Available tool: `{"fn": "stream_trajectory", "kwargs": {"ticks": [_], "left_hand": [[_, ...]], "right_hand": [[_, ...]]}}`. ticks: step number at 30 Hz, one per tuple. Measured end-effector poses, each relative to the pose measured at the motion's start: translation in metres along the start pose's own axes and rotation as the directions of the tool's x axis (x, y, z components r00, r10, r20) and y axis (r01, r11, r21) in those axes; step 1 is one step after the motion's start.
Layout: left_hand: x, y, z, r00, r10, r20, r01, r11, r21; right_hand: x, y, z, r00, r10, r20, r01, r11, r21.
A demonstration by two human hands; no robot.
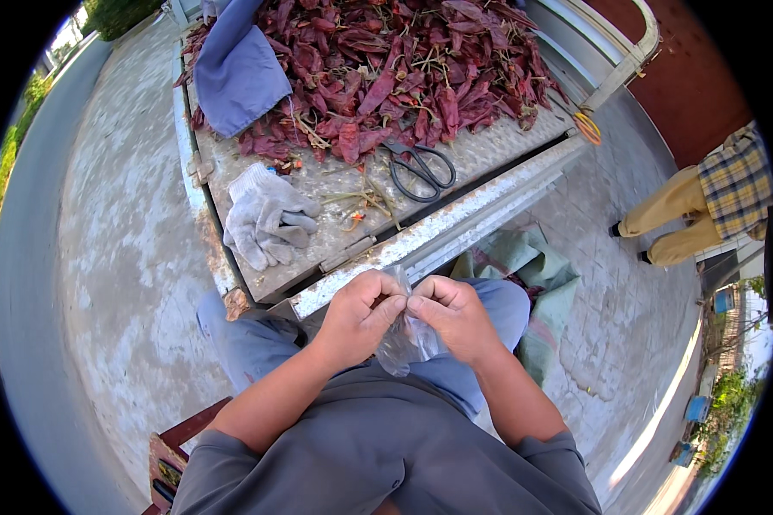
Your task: The person sits at the tailgate of a truck and removes stems from dried red chilies one by one. They use scissors to cut the stems and place the trimmed chilies into a sack on the ground.
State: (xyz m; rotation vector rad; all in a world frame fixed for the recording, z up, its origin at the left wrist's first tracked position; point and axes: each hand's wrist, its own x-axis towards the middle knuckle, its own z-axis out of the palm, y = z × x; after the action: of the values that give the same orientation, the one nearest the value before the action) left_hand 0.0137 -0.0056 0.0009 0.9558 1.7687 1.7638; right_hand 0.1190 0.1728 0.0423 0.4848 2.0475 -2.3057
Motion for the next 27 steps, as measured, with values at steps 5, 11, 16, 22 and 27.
{"fn": "stream_trajectory", "kwargs": {"ticks": [5,11,16,22,27], "left_hand": [[-0.001,0.008,0.0,0.999,0.041,0.03,-0.044,0.994,0.097],[-0.009,0.001,-0.001,1.0,0.016,-0.027,-0.015,1.0,0.02],[-0.016,0.007,-0.024,0.999,0.043,-0.026,-0.04,0.993,0.114],[-0.007,0.07,-0.015,0.862,0.507,-0.017,-0.439,0.762,0.475],[0.006,0.062,0.004,0.873,0.386,0.297,-0.487,0.673,0.557]], "right_hand": [[-0.001,0.0,-0.002,0.994,0.108,0.013,-0.106,0.935,0.34],[0.0,0.005,-0.013,0.984,0.04,-0.176,0.019,0.947,0.322],[-0.001,-0.011,-0.03,0.91,-0.223,-0.349,0.161,0.967,-0.198],[-0.01,-0.033,-0.028,0.92,-0.338,-0.197,0.193,0.83,-0.524],[-0.013,-0.029,-0.014,0.925,-0.367,-0.102,0.256,0.797,-0.547]]}}
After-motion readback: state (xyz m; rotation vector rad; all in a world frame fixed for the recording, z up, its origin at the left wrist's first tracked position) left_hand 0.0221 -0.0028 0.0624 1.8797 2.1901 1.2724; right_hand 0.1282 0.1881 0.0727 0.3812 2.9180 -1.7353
